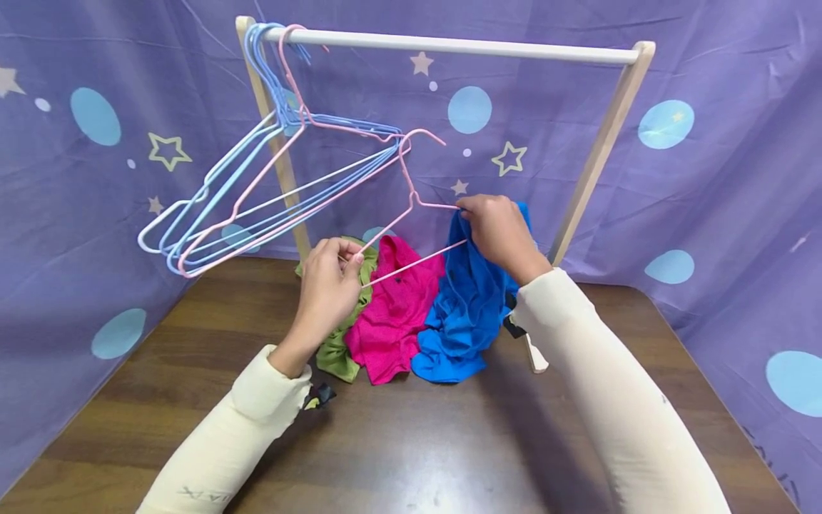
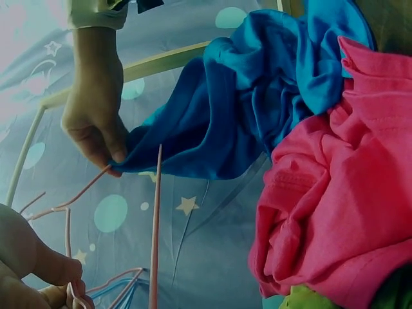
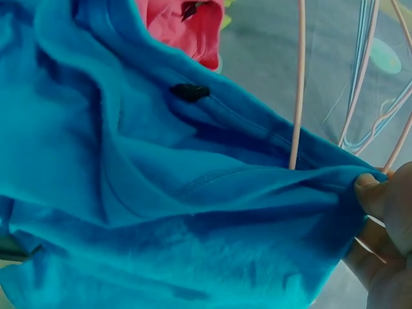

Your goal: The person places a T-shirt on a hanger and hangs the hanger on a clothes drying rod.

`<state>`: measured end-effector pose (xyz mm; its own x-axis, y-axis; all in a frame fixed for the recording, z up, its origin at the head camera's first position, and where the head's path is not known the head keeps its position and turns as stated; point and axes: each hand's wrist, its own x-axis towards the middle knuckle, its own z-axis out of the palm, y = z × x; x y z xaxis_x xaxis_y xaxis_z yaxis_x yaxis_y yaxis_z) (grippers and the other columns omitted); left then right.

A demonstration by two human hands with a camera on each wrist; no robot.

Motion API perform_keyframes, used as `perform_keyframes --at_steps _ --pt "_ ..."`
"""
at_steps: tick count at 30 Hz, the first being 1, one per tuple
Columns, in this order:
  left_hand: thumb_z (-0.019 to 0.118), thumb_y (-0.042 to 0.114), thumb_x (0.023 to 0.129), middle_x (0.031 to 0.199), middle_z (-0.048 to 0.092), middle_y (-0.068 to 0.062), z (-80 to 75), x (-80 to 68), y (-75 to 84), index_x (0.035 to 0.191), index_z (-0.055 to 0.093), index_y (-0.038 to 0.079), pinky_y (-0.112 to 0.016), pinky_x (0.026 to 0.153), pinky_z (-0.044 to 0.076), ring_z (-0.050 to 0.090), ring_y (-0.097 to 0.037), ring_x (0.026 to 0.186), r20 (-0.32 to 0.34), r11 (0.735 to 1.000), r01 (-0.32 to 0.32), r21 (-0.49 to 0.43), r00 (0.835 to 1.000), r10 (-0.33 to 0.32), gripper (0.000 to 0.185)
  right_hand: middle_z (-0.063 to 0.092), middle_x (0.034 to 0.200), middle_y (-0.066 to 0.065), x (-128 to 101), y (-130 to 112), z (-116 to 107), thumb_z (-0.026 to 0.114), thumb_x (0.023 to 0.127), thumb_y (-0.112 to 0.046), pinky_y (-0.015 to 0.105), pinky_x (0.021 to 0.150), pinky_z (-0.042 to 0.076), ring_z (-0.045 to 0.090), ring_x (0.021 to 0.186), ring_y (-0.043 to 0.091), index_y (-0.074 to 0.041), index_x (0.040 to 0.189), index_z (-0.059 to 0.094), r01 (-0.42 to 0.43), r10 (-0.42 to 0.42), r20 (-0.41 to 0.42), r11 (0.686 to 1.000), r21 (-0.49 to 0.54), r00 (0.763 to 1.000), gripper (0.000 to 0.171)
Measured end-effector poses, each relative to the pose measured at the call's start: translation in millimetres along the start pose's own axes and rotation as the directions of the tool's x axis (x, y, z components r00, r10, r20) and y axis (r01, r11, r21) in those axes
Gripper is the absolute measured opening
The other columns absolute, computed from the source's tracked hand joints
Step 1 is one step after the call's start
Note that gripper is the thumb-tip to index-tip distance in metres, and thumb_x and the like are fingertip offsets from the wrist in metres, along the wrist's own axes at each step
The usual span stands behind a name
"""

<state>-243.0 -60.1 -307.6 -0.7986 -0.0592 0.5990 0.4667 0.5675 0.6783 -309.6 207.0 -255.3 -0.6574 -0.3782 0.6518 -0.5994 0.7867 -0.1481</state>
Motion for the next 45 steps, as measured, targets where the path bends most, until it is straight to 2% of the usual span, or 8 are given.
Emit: perform_keyframes --at_steps 9,17,26,33,36,40,45 --pt "0.064 0.003 0.096 0.095 0.062 -0.012 3.1 -3.5 0.4 0.102 0.068 0.0 -0.042 0.091 0.043 0.055 -0.031 0.098 0.004 1.0 -0.001 0.011 1.0 0.001 0.008 0.075 0.108 0.021 1.0 -14.1 2.6 0.064 0.098 0.001 0.053 0.087 0.055 0.071 0.099 0.038 0.002 0.109 0.076 0.024 -0.022 -0.04 0.999 0.028 0.999 0.016" --pt "0.064 0.003 0.097 0.097 0.062 -0.012 4.5 -2.1 0.7 0.102 0.068 -0.001 -0.043 0.091 0.042 0.054 -0.032 0.099 0.0 1.0 -0.017 0.011 1.0 0.017 0.008 0.076 0.096 0.017 1.4 -11.2 2.5 0.065 0.099 -0.005 0.049 0.07 0.054 0.067 0.071 0.033 -0.001 0.108 0.073 0.003 -0.003 -0.02 1.0 0.014 1.0 0.012" --pt "0.063 0.002 0.096 0.096 0.062 -0.013 3.8 -2.2 0.5 0.101 0.067 0.0 -0.044 0.093 0.042 0.054 -0.032 0.099 -0.013 1.0 -0.017 0.016 1.0 0.017 0.006 0.076 0.09 0.017 1.4 -16.3 8.9 0.067 0.098 -0.006 0.045 0.059 0.048 0.066 0.063 0.031 -0.001 0.106 0.077 0.004 0.001 -0.123 0.999 0.041 0.992 0.013" --pt "0.064 0.002 0.097 0.095 0.062 -0.014 4.4 -2.8 -0.4 0.1 0.067 0.0 -0.045 0.093 0.042 0.054 -0.033 0.097 -0.017 0.999 -0.03 0.019 0.999 0.031 0.005 0.077 0.093 0.017 -1.0 -25.7 20.8 0.069 0.097 -0.004 0.042 0.059 0.045 0.06 0.057 0.026 0.0 0.109 0.077 0.021 -0.003 -0.209 0.996 0.082 0.978 0.015" --pt "0.064 0.003 0.097 0.095 0.062 -0.013 4.3 -3.0 -0.1 0.101 0.067 0.0 -0.044 0.094 0.041 0.054 -0.033 0.097 -0.013 0.999 -0.03 0.028 0.999 0.031 0.006 0.077 0.095 0.018 -1.9 -30.8 25.8 0.07 0.096 -0.005 0.042 0.059 0.044 0.061 0.057 0.027 0.0 0.109 0.077 0.016 0.007 -0.238 0.995 0.096 0.971 0.015" --pt "0.064 0.004 0.097 0.096 0.063 -0.013 4.2 -3.5 1.4 0.101 0.067 0.0 -0.044 0.095 0.041 0.055 -0.032 0.097 -0.011 0.999 -0.03 0.037 0.999 0.031 0.006 0.077 0.1 0.017 -2.0 -38.1 31.8 0.071 0.095 -0.006 0.045 0.064 0.05 0.071 0.072 0.032 0.0 0.108 0.077 -0.005 0.037 -0.285 0.994 0.114 0.958 0.015" --pt "0.064 0.004 0.097 0.096 0.062 -0.014 4.7 -4.8 3.3 0.101 0.067 0.0 -0.045 0.093 0.041 0.055 -0.032 0.097 -0.002 0.999 -0.021 0.04 1.0 0.022 0.006 0.077 0.101 0.016 -1.3 -46.8 39.3 0.073 0.094 -0.007 0.049 0.074 0.056 0.075 0.086 0.035 0.0 0.105 0.077 -0.007 0.054 -0.349 0.991 0.136 0.936 0.014"
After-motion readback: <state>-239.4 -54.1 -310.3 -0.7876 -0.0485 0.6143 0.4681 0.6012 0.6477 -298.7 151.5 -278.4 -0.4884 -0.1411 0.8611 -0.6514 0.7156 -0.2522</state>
